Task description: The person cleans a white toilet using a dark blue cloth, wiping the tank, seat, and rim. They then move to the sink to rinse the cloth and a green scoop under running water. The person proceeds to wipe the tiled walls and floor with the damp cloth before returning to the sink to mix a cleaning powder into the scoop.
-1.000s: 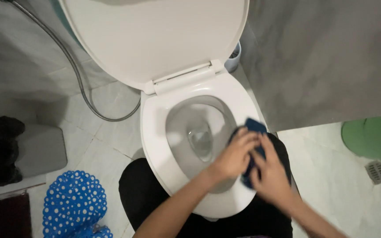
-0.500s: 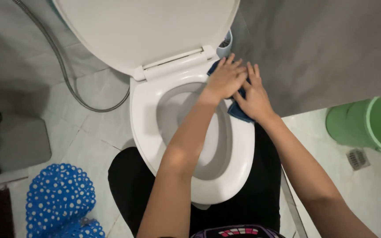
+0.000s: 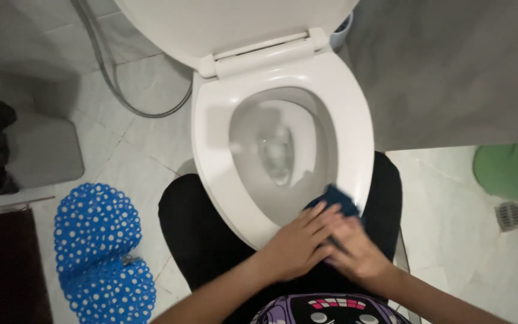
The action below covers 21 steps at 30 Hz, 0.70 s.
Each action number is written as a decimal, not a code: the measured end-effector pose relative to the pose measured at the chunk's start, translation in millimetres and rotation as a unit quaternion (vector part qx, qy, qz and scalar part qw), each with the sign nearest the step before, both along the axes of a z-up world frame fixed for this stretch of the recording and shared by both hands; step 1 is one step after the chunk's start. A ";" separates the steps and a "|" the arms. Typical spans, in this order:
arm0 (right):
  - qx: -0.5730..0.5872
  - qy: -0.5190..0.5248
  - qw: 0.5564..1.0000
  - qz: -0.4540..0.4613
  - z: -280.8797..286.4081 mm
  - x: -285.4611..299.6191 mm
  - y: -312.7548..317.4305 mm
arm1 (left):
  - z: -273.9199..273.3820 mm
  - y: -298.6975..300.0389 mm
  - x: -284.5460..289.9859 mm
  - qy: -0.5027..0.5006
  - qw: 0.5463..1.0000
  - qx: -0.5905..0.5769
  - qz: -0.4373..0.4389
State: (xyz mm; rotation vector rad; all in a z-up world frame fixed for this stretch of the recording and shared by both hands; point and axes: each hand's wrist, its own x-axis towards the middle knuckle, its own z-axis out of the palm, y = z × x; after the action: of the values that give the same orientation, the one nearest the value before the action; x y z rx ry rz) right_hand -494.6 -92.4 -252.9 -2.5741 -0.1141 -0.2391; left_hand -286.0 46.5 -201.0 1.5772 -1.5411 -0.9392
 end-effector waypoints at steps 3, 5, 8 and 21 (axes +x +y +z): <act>0.043 0.031 0.992 0.117 46.6 80.2 16.9 | -3.4 44.7 -0.8 -0.077 0.990 0.073 0.095; 0.048 0.063 0.982 0.171 28.1 102.6 45.2 | -0.6 70.6 8.2 -0.154 0.977 0.083 0.123; 0.035 0.067 0.977 0.200 41.0 146.9 74.3 | 3.2 98.0 34.9 -0.289 0.940 0.102 0.153; 0.062 0.006 0.989 -0.132 -30.7 349.9 63.7 | -55.5 21.2 254.7 -0.426 0.887 0.088 0.154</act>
State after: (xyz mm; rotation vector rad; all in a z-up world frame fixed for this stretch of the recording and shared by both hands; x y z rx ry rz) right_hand -144.7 -28.7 -283.6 -2.4614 0.2415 -0.3184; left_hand -31.3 67.8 -256.5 2.4774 -1.6838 -0.1794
